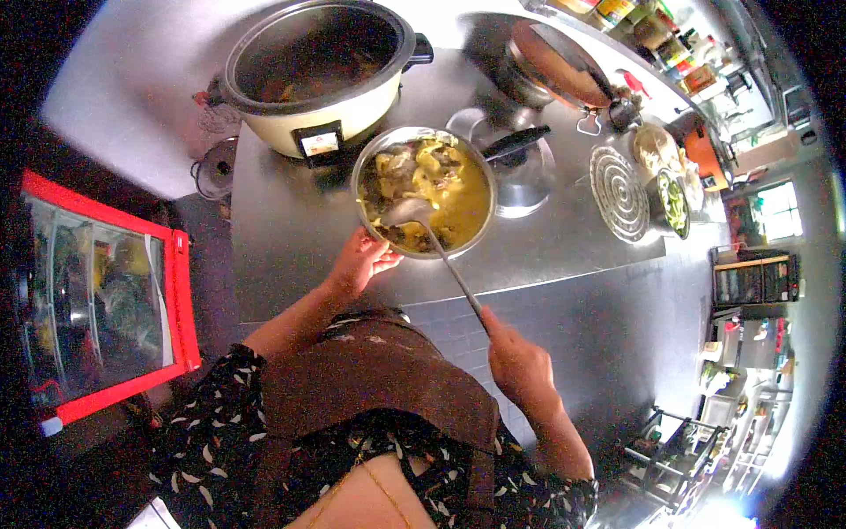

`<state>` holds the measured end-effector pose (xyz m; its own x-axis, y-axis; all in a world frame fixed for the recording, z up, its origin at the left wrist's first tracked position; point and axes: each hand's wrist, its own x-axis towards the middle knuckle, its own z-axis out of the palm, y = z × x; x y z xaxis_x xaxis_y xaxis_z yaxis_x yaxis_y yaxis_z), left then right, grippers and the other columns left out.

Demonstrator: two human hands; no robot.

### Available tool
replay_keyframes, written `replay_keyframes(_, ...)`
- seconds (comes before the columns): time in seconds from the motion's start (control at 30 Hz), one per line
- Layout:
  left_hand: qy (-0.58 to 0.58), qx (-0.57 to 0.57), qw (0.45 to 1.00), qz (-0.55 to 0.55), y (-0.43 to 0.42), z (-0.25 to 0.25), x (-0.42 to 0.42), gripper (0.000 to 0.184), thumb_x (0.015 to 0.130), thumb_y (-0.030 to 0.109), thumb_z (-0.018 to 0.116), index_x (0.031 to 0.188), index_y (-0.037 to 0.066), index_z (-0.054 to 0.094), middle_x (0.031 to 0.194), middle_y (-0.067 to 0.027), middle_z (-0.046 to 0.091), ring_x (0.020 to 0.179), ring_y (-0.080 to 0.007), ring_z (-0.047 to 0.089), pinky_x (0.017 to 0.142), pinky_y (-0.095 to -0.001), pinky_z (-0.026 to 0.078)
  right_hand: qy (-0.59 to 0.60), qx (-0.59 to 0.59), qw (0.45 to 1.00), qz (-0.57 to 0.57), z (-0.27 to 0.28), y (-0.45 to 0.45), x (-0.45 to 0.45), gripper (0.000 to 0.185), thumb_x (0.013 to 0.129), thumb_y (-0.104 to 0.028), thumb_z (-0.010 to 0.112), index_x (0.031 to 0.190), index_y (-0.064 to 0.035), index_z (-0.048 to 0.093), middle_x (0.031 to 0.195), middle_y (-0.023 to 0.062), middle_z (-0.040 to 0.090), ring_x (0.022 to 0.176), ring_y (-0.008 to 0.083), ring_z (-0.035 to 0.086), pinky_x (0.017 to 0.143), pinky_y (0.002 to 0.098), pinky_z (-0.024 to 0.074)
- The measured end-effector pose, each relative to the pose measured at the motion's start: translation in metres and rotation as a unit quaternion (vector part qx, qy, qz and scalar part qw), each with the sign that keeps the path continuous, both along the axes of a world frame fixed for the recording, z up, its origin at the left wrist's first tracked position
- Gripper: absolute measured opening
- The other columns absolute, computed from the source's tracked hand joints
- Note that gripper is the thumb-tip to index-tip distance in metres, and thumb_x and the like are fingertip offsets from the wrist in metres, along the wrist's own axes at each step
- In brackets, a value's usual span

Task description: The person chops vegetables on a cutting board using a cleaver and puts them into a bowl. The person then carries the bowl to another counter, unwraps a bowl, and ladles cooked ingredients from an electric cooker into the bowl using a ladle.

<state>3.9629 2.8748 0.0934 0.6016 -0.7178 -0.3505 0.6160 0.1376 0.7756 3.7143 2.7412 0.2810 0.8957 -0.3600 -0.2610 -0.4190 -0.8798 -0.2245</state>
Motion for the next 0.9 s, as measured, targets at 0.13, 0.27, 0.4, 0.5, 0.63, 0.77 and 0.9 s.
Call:
replay_keyframes(0.13, 0.016, -0.001, 1.000, 0.017, -0.001, 0.000, -0.002, 0.028, 0.094, 0.010, 0.050, 0.120, 0.003, 0.042, 0.111, -0.0147, 0.056, 0.094, -0.0294, 0.061, 0.087, -0.0447, 0.053, 0.051, -0.033, 0.998, -0.014, 0.028, -0.003, -0.026, 0.056, 0.085, -0.011, 0.054, 0.138, -0.0227, 0.039, 0.085, 0.0135, 0.062, 0.074, 0.0370, 0.063, 0.063, 0.0490, 0.0517)
replay_keyframes(0.27, 0.014, 0.006, 1.000, 0.021, 0.000, 0.010, -0.001, 0.028, 0.094, 0.009, 0.049, 0.120, 0.005, 0.042, 0.111, -0.0143, 0.056, 0.095, -0.0287, 0.061, 0.088, -0.0445, 0.053, 0.001, 0.020, 1.000, -0.014, 0.049, -0.011, -0.036, 0.056, 0.083, -0.011, 0.055, 0.136, -0.0211, 0.042, 0.092, 0.0162, 0.064, 0.076, 0.0380, 0.063, 0.067, 0.0472, 0.0519)
replay_keyframes(0.4, 0.002, 0.003, 1.000, 0.010, 0.000, 0.008, -0.002, 0.028, 0.094, 0.007, 0.048, 0.120, 0.004, 0.041, 0.110, -0.0146, 0.056, 0.096, -0.0289, 0.061, 0.089, -0.0443, 0.053, -0.047, 0.079, 0.994, -0.059, 0.034, -0.016, -0.030, 0.056, 0.082, -0.012, 0.057, 0.136, -0.0199, 0.043, 0.097, 0.0189, 0.063, 0.081, 0.0380, 0.063, 0.070, 0.0463, 0.0517)
replay_keyframes(0.5, 0.001, 0.003, 1.000, 0.009, 0.001, 0.012, -0.001, 0.028, 0.094, 0.008, 0.048, 0.121, 0.004, 0.041, 0.111, -0.0147, 0.056, 0.096, -0.0290, 0.061, 0.090, -0.0444, 0.052, -0.059, 0.132, 0.984, -0.101, 0.012, -0.016, -0.001, 0.057, 0.082, -0.013, 0.059, 0.136, -0.0198, 0.042, 0.099, 0.0204, 0.063, 0.085, 0.0381, 0.063, 0.072, 0.0468, 0.0513)
replay_keyframes(0.63, 0.002, 0.017, 1.000, 0.000, 0.002, 0.017, 0.000, 0.028, 0.094, 0.008, 0.048, 0.120, 0.004, 0.041, 0.112, -0.0150, 0.056, 0.097, -0.0288, 0.060, 0.090, -0.0445, 0.052, -0.062, 0.013, 0.998, 0.004, 0.000, -0.010, 0.022, 0.054, 0.084, -0.012, 0.056, 0.136, -0.0225, 0.043, 0.086, 0.0144, 0.062, 0.071, 0.0362, 0.063, 0.062, 0.0468, 0.0521)
replay_keyframes(0.77, 0.000, 0.002, 1.000, -0.007, 0.001, 0.008, 0.001, 0.028, 0.094, 0.008, 0.048, 0.120, 0.003, 0.041, 0.111, -0.0150, 0.056, 0.097, -0.0286, 0.060, 0.091, -0.0446, 0.052, 0.028, -0.087, 0.995, 0.040, 0.014, -0.010, 0.002, 0.052, 0.085, -0.012, 0.053, 0.134, -0.0262, 0.044, 0.074, 0.0084, 0.056, 0.058, 0.0320, 0.060, 0.051, 0.0448, 0.0509)
replay_keyframes(0.9, -0.002, -0.001, 1.000, -0.001, 0.001, 0.008, 0.000, 0.027, 0.094, 0.008, 0.048, 0.120, 0.003, 0.041, 0.112, -0.0148, 0.055, 0.096, -0.0282, 0.060, 0.090, -0.0447, 0.052, 0.035, -0.122, 0.992, 0.018, 0.027, -0.018, -0.032, 0.052, 0.084, -0.012, 0.055, 0.134, -0.0271, 0.045, 0.075, 0.0090, 0.057, 0.058, 0.0322, 0.060, 0.051, 0.0439, 0.0504)
